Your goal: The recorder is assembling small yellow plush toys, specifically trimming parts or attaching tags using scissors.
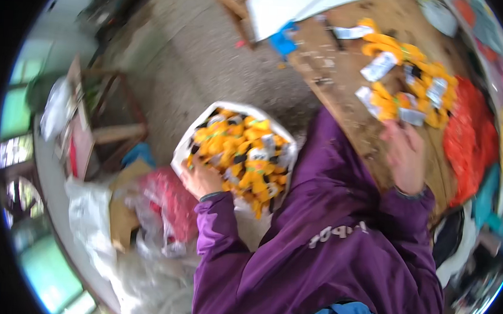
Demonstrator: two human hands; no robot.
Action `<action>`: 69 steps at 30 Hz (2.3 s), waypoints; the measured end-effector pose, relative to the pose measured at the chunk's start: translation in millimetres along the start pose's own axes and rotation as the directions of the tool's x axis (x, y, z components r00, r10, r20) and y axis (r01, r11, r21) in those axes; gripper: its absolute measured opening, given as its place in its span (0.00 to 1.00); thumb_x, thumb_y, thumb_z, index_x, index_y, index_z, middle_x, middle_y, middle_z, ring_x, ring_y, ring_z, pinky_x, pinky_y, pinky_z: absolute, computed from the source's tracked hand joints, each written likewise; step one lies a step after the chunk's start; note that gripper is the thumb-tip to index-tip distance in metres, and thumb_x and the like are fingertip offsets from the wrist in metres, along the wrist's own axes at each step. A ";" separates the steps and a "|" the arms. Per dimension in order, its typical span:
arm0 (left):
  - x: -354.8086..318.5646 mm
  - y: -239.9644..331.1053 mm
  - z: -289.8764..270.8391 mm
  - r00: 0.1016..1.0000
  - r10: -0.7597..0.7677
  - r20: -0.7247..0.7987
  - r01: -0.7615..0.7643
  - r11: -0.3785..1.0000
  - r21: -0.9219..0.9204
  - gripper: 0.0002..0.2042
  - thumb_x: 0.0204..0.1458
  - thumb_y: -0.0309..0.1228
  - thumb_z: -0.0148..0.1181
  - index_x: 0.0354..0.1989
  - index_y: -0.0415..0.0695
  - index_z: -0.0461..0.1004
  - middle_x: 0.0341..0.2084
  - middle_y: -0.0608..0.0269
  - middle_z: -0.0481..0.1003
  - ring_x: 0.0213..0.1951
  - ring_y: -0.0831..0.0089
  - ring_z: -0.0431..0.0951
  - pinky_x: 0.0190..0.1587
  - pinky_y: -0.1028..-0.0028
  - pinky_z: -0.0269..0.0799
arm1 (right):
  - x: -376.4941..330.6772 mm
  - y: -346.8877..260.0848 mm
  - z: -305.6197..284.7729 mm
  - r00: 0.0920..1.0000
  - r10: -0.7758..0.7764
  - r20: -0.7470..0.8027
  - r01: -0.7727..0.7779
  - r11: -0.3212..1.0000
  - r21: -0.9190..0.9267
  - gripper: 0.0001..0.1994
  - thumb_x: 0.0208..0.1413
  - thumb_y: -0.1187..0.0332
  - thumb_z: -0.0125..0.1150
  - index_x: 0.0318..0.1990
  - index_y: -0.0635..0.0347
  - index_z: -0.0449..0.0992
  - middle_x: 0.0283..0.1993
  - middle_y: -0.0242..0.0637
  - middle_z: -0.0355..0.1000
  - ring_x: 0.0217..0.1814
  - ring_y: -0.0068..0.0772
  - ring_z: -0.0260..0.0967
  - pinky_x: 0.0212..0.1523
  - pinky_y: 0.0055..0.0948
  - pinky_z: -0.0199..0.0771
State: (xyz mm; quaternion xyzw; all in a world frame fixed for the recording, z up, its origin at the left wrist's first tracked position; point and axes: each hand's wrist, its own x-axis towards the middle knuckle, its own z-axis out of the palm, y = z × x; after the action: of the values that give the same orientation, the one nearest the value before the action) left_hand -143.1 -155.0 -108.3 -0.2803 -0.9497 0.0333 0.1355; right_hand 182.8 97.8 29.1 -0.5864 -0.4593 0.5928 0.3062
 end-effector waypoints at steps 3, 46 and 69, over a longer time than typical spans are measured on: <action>-17.7 -27.4 67.9 0.963 -0.095 0.254 0.065 0.990 0.126 0.15 0.46 0.37 0.61 0.42 0.47 0.78 0.52 0.54 0.66 0.47 0.53 0.70 0.50 0.61 0.69 | 3.5 6.7 11.5 0.992 0.005 0.125 -0.001 0.999 -0.032 0.11 0.60 0.66 0.55 0.44 0.61 0.78 0.27 0.30 0.73 0.19 0.13 0.55 0.17 0.16 0.51; -9.3 169.4 -161.7 0.744 0.625 0.236 0.492 -0.273 -0.827 0.23 0.45 0.10 0.54 0.52 0.40 0.69 0.46 0.59 0.73 0.43 0.73 0.74 0.48 0.78 0.69 | -44.6 -13.9 36.6 0.735 -0.595 0.324 0.674 0.694 -0.255 0.13 0.51 0.75 0.63 0.45 0.66 0.76 0.28 0.34 0.70 0.21 0.23 0.62 0.20 0.22 0.59; -9.0 177.1 -158.9 0.754 0.635 0.169 0.522 -0.422 -0.742 0.17 0.52 0.15 0.55 0.51 0.37 0.71 0.46 0.57 0.74 0.42 0.73 0.73 0.47 0.78 0.68 | -45.3 -15.4 28.6 0.610 -0.687 0.395 0.787 0.469 -0.400 0.14 0.45 0.74 0.69 0.41 0.64 0.78 0.23 0.33 0.68 0.15 0.26 0.58 0.17 0.23 0.57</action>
State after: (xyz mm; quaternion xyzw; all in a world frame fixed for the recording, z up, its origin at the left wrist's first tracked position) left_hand 0.7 -13.0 17.7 -0.2832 -0.4479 -0.6787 -0.5085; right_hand 157.8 57.7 58.7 -0.3338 -0.8384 0.2968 0.3123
